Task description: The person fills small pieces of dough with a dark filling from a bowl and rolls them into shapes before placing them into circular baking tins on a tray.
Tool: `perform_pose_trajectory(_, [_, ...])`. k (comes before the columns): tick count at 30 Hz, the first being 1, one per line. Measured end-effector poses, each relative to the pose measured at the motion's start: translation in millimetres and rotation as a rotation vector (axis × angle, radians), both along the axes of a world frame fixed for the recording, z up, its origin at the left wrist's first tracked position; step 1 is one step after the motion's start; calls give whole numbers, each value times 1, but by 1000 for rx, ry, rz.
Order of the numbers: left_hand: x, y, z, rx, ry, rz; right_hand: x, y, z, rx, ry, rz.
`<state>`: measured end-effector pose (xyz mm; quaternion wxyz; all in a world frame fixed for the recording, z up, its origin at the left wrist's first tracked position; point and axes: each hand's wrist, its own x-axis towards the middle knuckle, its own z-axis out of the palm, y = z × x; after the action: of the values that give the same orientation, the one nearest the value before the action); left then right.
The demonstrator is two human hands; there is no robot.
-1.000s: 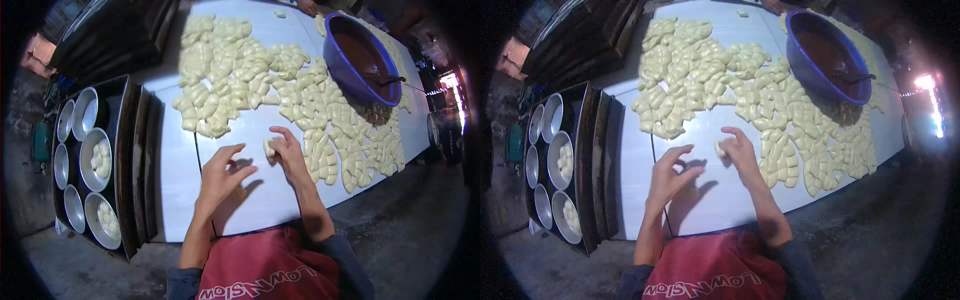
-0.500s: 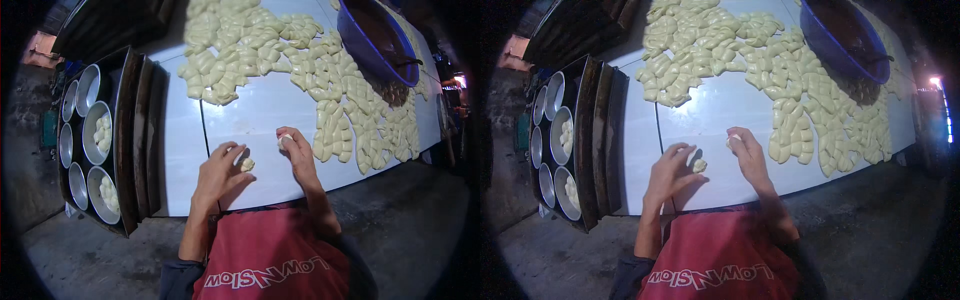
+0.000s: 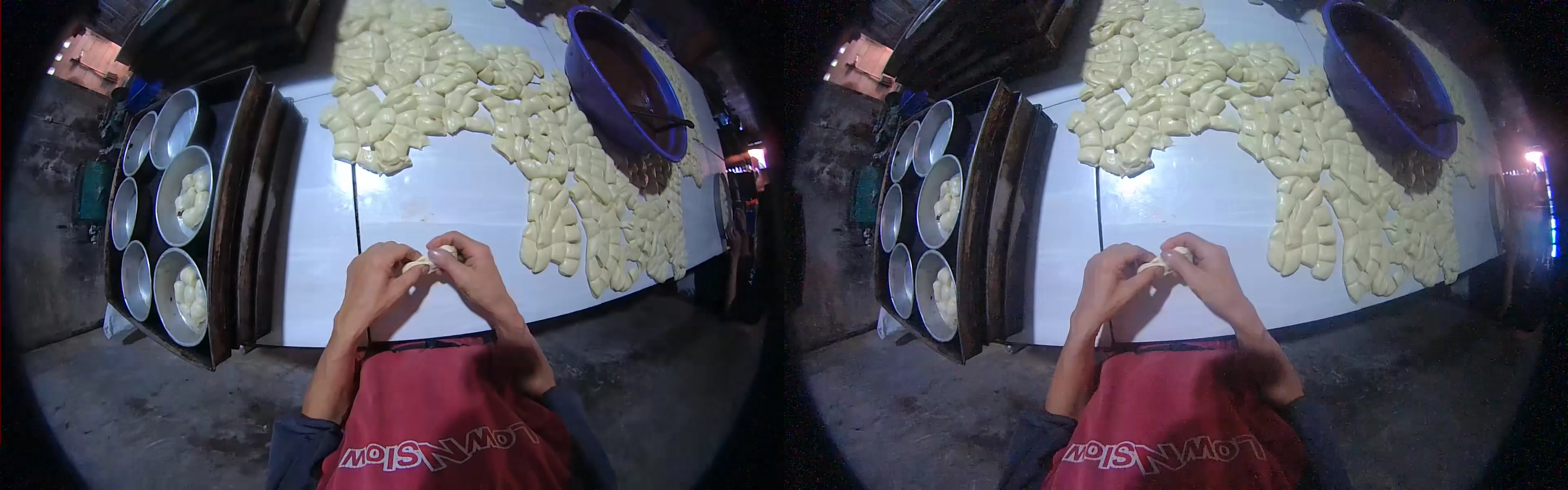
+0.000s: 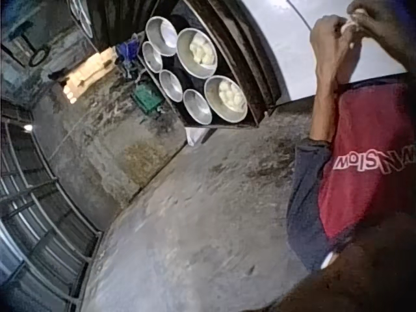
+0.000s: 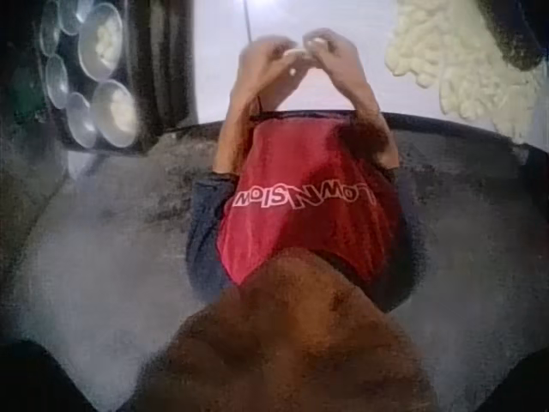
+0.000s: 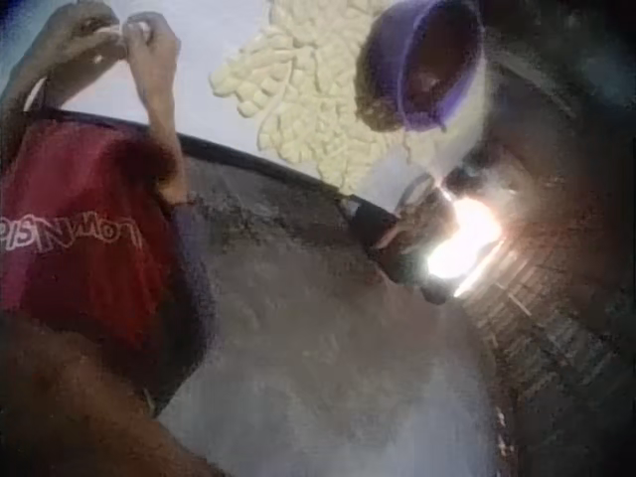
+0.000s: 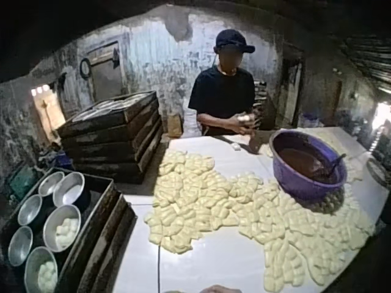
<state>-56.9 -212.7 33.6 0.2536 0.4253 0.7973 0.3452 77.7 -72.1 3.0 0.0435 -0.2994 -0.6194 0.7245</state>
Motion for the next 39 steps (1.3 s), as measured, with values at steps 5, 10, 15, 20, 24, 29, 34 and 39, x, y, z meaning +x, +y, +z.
perform_pose_trajectory(5, [4,-4,-8,78,-523,136,0,4,5,-354,79,-20])
perform_pose_trajectory(10, [4,-2,8,181,-768,11,-7,-1,11,-313,136,66])
perform_pose_trajectory(15, [7,0,1,-21,-169,56,-8,0,9,240,-8,140])
perform_pose_trajectory(20, [14,2,-20,186,124,49,-12,-7,20,659,87,51])
perform_pose_trajectory(24, [11,8,-41,260,316,25,-8,-9,11,720,129,-19])
perform_pose_trajectory(29, [10,11,-62,131,465,7,8,10,30,-294,167,-166])
perform_pose_trajectory(34, [5,10,-45,-18,422,36,-5,23,24,-259,234,-394])
perform_pose_trajectory(39, [10,37,3,256,-271,130,-5,11,36,-269,220,-238])
